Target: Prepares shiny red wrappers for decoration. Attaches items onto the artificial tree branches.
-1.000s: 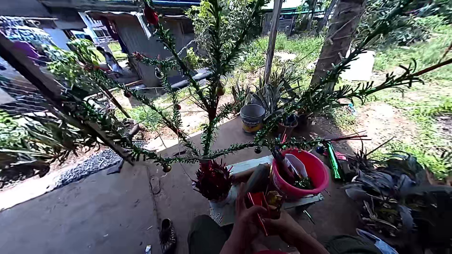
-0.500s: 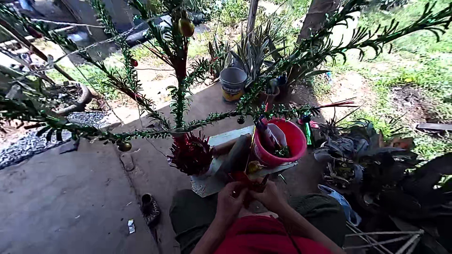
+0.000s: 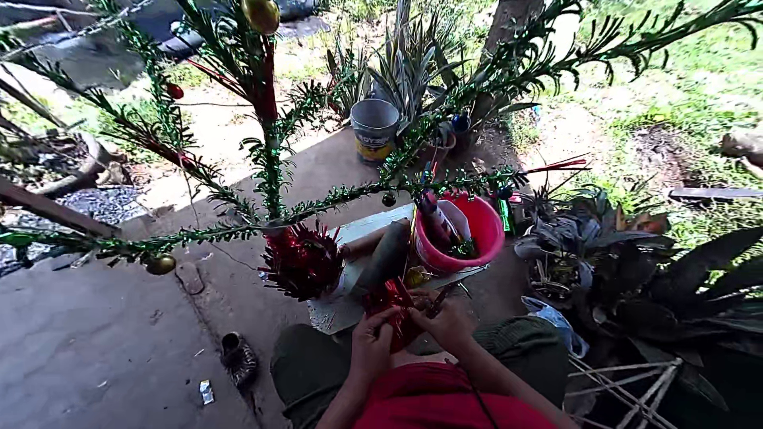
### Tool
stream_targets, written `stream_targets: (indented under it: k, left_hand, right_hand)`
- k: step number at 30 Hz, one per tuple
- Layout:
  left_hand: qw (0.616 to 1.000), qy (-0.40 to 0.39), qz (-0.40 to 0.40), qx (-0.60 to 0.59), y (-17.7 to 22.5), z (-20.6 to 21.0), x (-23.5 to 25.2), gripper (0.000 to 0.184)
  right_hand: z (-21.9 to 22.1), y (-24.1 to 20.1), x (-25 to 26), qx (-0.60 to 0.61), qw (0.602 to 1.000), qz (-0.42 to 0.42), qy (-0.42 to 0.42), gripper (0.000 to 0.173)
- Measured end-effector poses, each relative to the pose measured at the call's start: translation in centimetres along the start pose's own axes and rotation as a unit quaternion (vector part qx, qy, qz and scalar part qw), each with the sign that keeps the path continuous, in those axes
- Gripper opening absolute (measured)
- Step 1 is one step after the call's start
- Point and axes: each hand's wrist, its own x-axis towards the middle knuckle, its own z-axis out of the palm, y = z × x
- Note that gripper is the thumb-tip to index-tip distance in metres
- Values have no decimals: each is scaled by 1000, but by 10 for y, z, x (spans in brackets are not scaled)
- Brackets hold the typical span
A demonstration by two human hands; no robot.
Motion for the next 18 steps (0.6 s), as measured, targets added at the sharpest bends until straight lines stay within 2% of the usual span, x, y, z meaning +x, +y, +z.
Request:
stream_targets:
  k: [3,7,9,11,14,18]
  left_hand:
    - [1000,-10,-6,-11,-1,3,1,19]
    - [1000,-9,-22,4,-8,12,6,16]
    - [1000,-14,-19,12,-11,16,8,11]
    - [999,-27,-34,18,-7,20,11,8]
    - [994,-71,-71,39,7,21,20,26]
    - [994,-71,-71,39,13,29,26,35]
  right_hand:
    - [-5,3,1,-32,999,-17,-40,40]
    - [-13,10,5,-4,999,-38,-19,37]
    - [-18,11,7,22,999,-15,-18,36]
    - [-22,12,11,77,996,47,-23,34]
    - [-26,20,17,188,977,102,-12,30]
    - [-28,18,18,197,976,92,0,25]
